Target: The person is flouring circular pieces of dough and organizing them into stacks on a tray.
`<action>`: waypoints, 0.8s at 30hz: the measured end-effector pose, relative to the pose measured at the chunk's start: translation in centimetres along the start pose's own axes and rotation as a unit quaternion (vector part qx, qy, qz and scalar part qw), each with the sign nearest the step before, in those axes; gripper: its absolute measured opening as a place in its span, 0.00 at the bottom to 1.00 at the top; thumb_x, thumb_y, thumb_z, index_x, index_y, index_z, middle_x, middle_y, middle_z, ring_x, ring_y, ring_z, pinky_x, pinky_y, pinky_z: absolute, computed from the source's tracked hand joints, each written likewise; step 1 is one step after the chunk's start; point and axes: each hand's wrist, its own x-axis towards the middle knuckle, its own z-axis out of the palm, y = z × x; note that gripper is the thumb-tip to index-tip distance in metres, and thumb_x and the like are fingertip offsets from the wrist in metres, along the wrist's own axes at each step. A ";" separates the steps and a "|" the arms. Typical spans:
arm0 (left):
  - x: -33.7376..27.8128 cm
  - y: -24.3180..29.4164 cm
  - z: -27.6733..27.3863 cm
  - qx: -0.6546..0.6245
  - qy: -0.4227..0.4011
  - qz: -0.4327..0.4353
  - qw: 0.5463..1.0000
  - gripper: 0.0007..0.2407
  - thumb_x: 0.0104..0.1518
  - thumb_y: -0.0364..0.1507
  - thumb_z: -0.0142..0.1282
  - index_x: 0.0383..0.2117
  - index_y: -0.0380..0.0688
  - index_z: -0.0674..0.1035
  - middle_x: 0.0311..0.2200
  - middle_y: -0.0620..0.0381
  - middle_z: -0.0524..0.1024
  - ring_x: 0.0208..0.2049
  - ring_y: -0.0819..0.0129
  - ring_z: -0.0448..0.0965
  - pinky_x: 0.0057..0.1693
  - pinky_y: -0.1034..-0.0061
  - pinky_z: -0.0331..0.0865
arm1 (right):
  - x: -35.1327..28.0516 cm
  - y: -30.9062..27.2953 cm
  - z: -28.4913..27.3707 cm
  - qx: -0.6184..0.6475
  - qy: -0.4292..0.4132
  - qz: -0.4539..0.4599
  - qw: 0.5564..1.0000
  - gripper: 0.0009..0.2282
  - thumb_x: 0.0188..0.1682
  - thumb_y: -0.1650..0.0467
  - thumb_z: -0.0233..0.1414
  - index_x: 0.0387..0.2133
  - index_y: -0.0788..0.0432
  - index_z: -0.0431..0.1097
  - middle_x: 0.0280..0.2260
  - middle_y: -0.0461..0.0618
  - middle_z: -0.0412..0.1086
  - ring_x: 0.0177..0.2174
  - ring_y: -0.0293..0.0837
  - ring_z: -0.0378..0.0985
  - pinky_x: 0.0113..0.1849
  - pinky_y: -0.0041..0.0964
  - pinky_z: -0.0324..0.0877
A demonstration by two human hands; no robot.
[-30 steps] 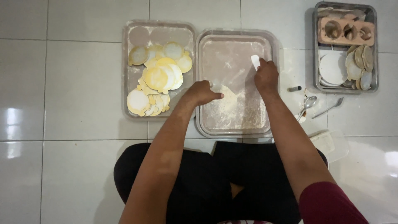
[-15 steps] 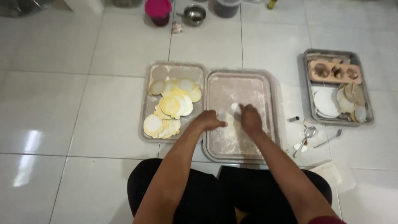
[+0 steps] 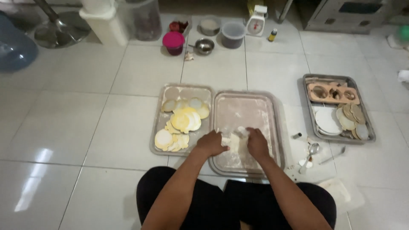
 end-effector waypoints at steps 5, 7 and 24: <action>-2.4 0.0 0.4 0.018 -0.009 -0.020 1.000 0.37 0.60 0.51 0.47 0.70 0.36 0.59 0.68 0.33 0.58 0.65 0.42 0.66 0.61 0.54 0.72 | 0.6 3.0 -0.1 0.023 0.034 0.035 0.999 0.20 0.55 0.75 0.42 0.61 0.58 0.62 0.46 0.64 0.69 0.49 0.62 0.75 0.51 0.55 0.71; -2.4 0.0 0.6 0.027 -0.020 -0.012 0.999 0.37 0.60 0.51 0.47 0.70 0.36 0.60 0.68 0.33 0.58 0.65 0.41 0.66 0.60 0.53 0.72 | 1.0 4.3 0.0 0.007 0.043 0.048 0.998 0.20 0.55 0.76 0.41 0.62 0.56 0.60 0.46 0.62 0.70 0.49 0.61 0.76 0.51 0.53 0.72; 3.2 -0.4 0.6 0.072 0.015 -0.003 0.997 0.34 0.60 0.47 0.52 0.68 0.37 0.63 0.68 0.29 0.57 0.59 0.35 0.73 0.53 0.46 0.75 | 2.8 6.7 1.2 -0.010 0.096 0.063 0.993 0.20 0.54 0.75 0.44 0.61 0.55 0.67 0.39 0.63 0.69 0.42 0.60 0.77 0.44 0.52 0.72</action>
